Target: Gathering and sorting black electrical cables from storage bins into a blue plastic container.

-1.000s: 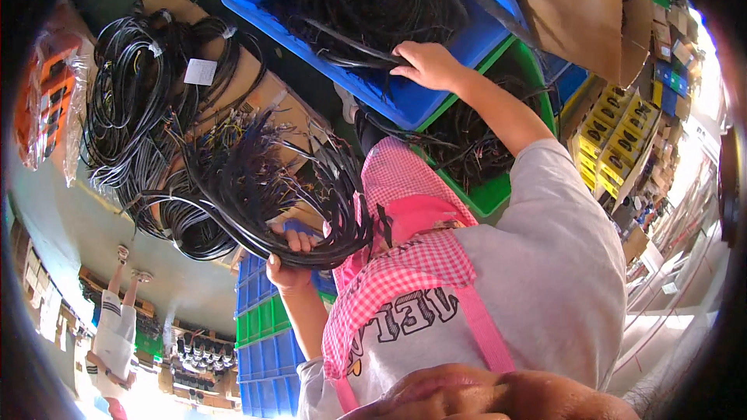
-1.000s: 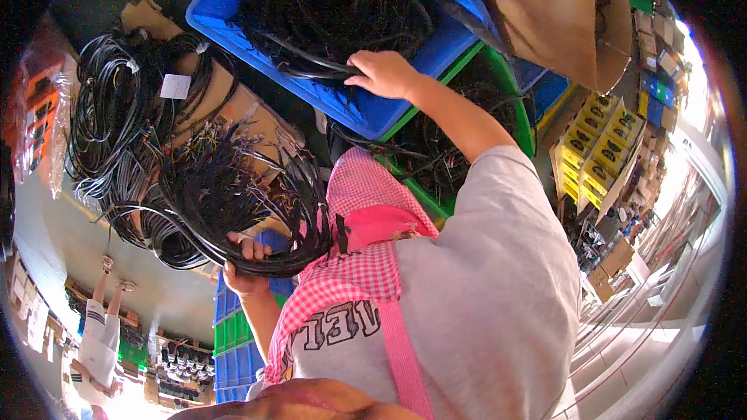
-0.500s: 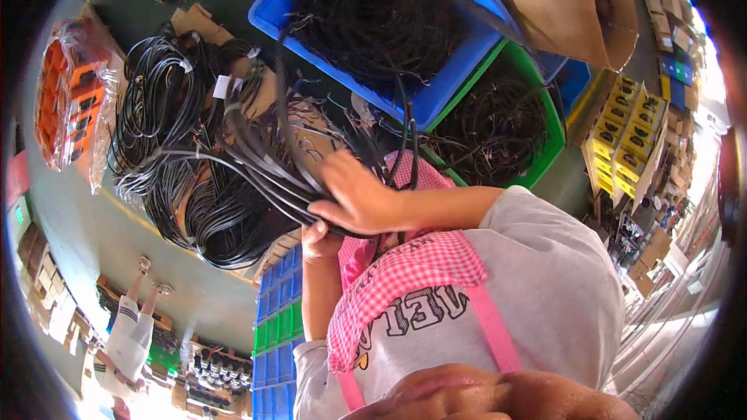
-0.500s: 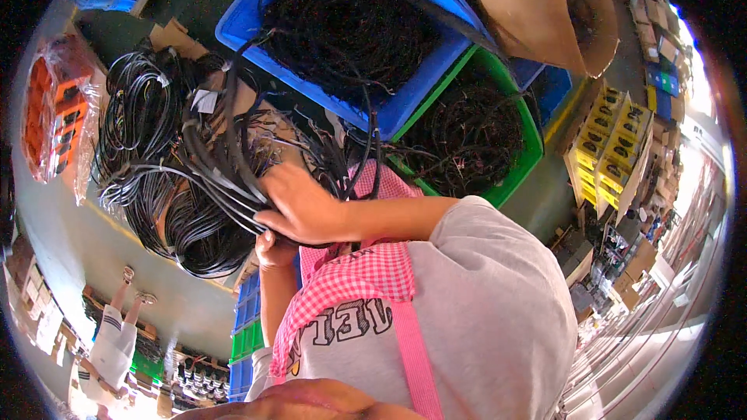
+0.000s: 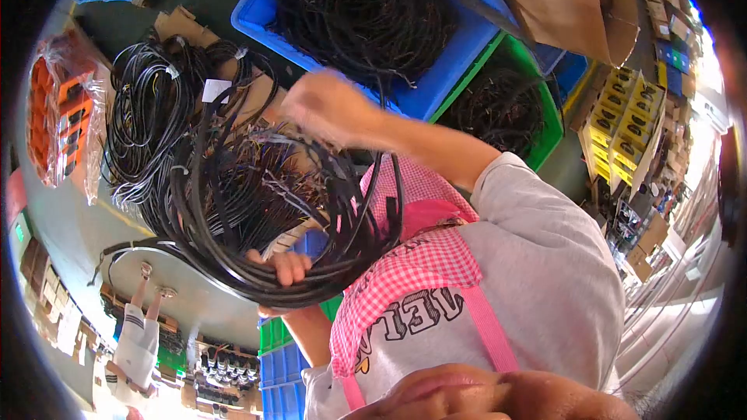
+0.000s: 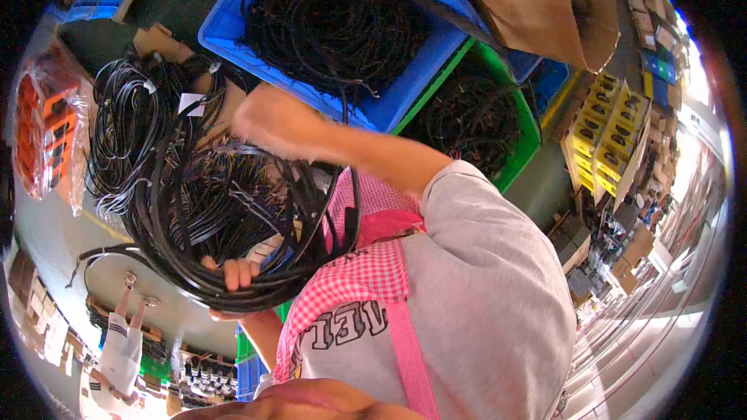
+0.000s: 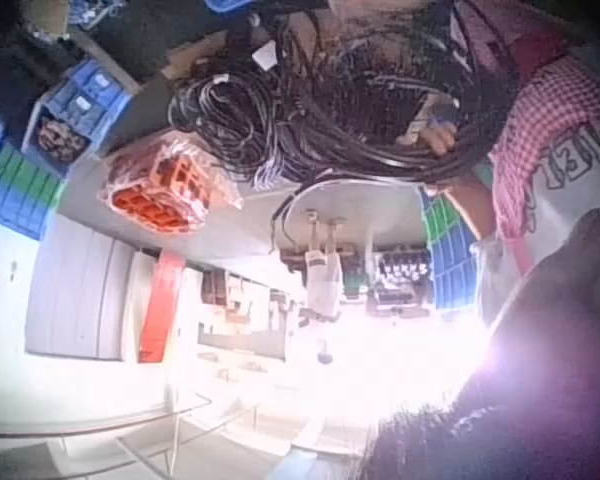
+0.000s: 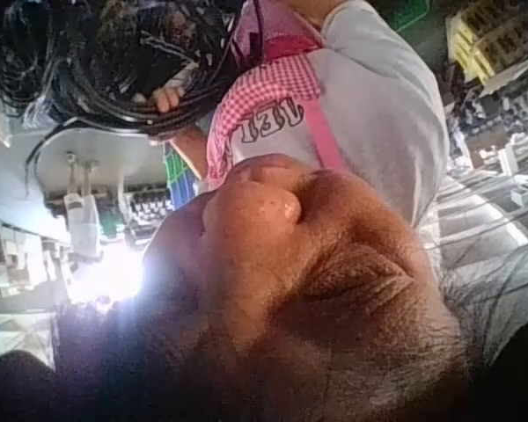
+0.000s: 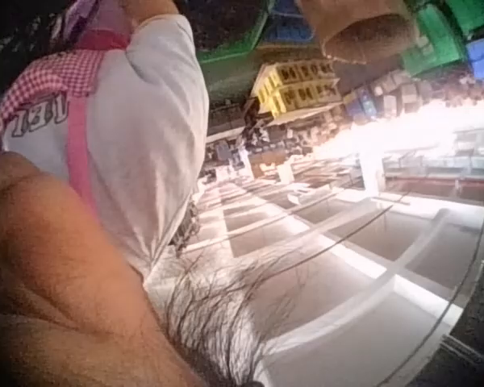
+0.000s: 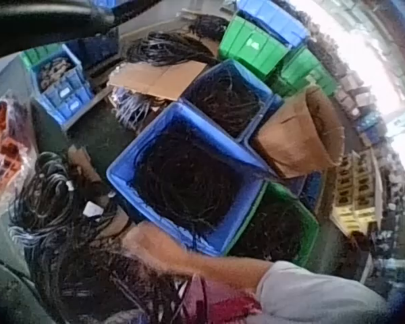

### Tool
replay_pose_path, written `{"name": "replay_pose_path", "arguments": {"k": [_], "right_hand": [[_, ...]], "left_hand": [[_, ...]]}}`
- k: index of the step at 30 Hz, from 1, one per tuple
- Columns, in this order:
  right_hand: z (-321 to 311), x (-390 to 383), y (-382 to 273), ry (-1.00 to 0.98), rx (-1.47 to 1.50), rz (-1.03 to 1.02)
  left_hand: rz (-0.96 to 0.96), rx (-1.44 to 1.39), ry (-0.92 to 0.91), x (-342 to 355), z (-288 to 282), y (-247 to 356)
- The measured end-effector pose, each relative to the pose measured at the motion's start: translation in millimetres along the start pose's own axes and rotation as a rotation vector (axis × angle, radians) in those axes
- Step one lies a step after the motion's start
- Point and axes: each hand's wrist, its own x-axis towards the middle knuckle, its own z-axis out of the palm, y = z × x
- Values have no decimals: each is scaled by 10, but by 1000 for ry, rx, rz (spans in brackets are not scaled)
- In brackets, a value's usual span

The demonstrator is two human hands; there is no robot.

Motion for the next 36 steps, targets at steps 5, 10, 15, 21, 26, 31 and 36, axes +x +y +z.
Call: {"name": "replay_pose_path", "arguments": {"k": [5, 10, 15, 21, 26, 31, 36], "right_hand": [[-92, -77, 2389, 204, -477, 725], [181, 21, 2989, 112, -463, 906], [136, 572, 3316, 305, -151, 971], [87, 1114, 3168, 479, -156, 973], [124, 1635, 3413, 677, 154, 1076], [8, 1753, 3303, 668, 75, 1208], [-32, 1655, 3510, 444, 330, 1072]], "left_hand": [[4, -8, 81, -218, -17, 292], [-28, 113, 266, -707, -42, 634], [-141, 209, 440, -1308, -170, 1119], [-135, 372, 1052, -2239, -235, 1282], [-347, 248, 1187, -2938, -542, 1474], [-389, 249, 1238, -2500, -457, 1041], [-344, 199, 1277, -2183, -591, 808]]}}
